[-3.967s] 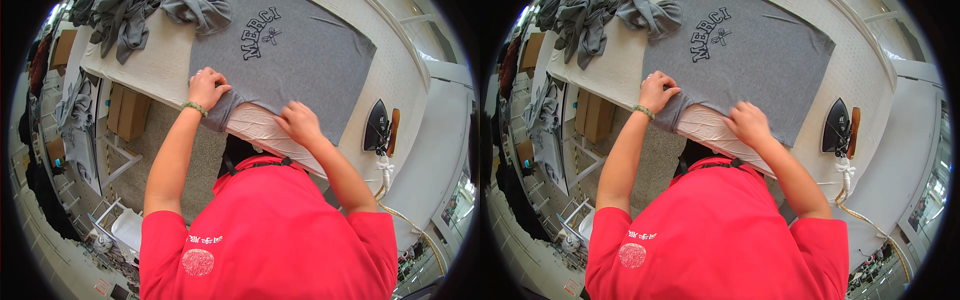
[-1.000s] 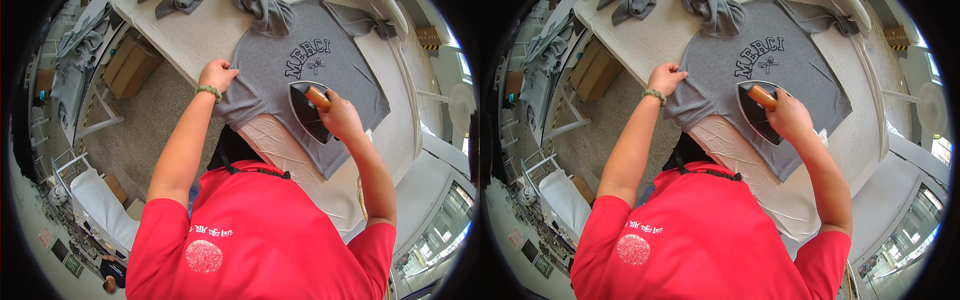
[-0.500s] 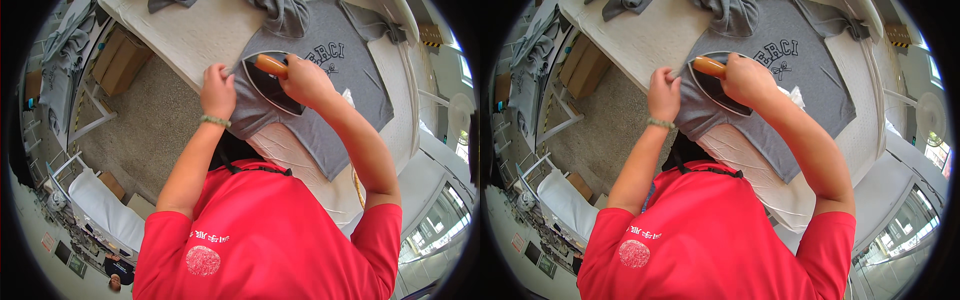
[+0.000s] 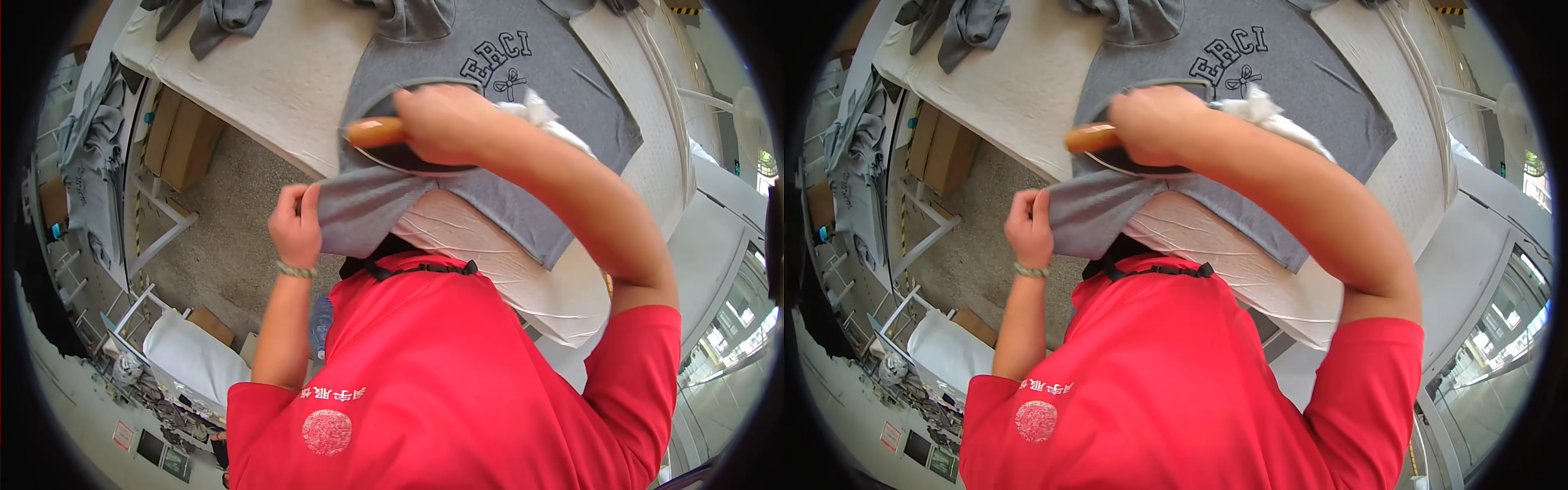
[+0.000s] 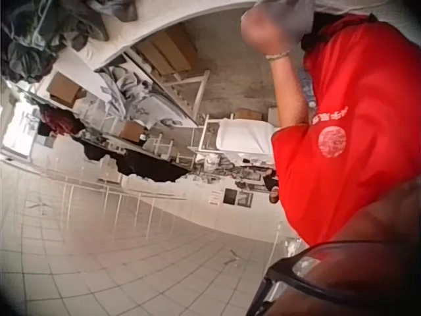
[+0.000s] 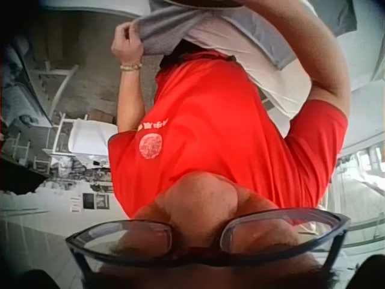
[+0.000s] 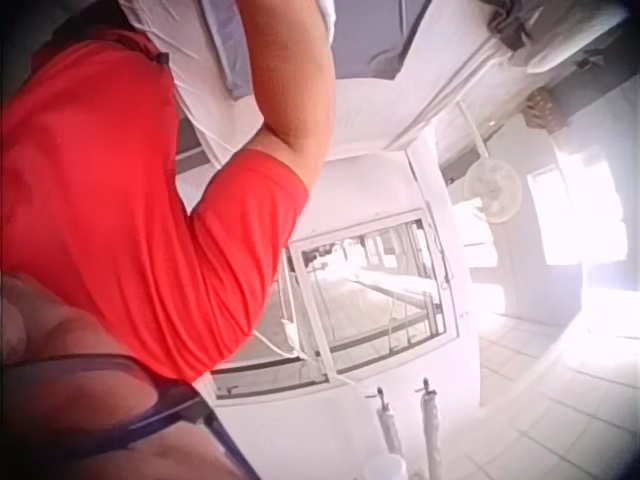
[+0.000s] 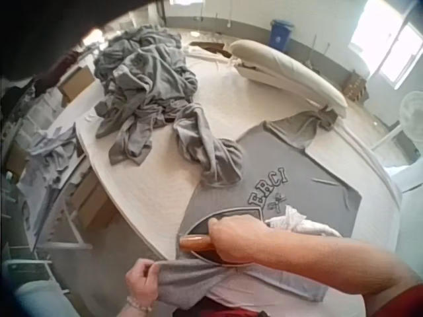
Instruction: Ironing and folding grey sweatshirts on an industrial ironing table.
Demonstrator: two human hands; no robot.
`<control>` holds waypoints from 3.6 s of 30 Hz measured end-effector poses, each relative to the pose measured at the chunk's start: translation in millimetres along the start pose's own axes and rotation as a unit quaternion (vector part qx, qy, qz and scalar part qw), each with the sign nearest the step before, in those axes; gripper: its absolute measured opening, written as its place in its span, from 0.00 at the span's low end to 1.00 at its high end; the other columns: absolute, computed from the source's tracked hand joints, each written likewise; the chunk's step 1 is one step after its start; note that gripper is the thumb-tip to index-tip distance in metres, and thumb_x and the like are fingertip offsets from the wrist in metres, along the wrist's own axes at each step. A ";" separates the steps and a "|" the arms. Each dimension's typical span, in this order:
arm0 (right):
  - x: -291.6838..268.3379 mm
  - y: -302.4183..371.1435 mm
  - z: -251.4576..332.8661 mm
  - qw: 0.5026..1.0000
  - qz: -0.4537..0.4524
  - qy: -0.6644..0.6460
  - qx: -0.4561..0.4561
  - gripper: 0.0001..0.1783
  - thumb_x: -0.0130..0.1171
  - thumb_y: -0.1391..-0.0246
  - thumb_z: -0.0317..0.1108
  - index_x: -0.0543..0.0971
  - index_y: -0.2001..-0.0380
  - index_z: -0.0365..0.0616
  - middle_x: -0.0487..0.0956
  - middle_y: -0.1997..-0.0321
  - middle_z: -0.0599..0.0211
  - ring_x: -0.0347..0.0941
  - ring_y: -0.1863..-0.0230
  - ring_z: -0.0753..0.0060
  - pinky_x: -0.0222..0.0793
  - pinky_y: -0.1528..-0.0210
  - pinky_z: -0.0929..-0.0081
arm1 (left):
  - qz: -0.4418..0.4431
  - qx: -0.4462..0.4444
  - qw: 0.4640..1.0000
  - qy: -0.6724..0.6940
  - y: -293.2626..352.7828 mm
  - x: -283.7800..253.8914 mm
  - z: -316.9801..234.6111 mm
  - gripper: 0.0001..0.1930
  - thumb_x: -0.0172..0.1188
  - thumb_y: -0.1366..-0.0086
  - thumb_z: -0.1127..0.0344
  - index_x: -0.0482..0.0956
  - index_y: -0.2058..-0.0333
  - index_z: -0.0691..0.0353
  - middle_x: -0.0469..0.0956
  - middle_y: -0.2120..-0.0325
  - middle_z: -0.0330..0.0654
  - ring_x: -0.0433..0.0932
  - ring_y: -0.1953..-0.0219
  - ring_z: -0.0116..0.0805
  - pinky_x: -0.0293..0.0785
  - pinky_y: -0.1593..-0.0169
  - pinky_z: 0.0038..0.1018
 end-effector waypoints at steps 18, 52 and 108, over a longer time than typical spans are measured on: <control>-60.4 169.1 -275.6 0.867 -0.298 -0.125 0.378 0.23 0.67 0.43 0.40 0.81 0.45 0.47 0.84 0.51 0.49 0.81 0.49 0.43 0.76 0.45 0.56 | 0.153 0.351 0.861 -0.336 -294.4 264.3 -265.3 0.14 0.66 0.33 0.56 0.84 0.63 0.63 0.86 0.63 0.48 0.85 0.60 0.51 0.81 0.55 0.43; -204.0 -124.3 -306.6 0.975 -0.199 0.099 0.002 0.07 0.60 0.45 0.31 0.85 0.65 0.43 0.84 0.55 0.64 0.82 0.53 0.55 0.79 0.53 0.59 | 0.358 0.353 0.835 -0.223 -337.1 284.7 -231.6 0.09 0.69 0.38 0.62 0.80 0.70 0.59 0.81 0.71 0.45 0.82 0.65 0.49 0.79 0.61 0.41; -192.0 -40.8 -323.2 0.845 -0.278 -0.233 0.393 0.23 0.68 0.43 0.46 0.86 0.58 0.34 0.86 0.61 0.43 0.84 0.57 0.42 0.77 0.53 0.53 | 0.369 0.601 0.651 -0.282 -300.9 299.6 -274.1 0.16 0.70 0.42 0.70 0.83 0.54 0.61 0.79 0.45 0.41 0.79 0.45 0.43 0.78 0.47 0.36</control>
Point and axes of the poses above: each hand's wrist, its own y-axis away from the middle knuckle, its own x-axis out of the palm, z = x × y, the point moved 10 cm from there along -y, towards the middle knuckle
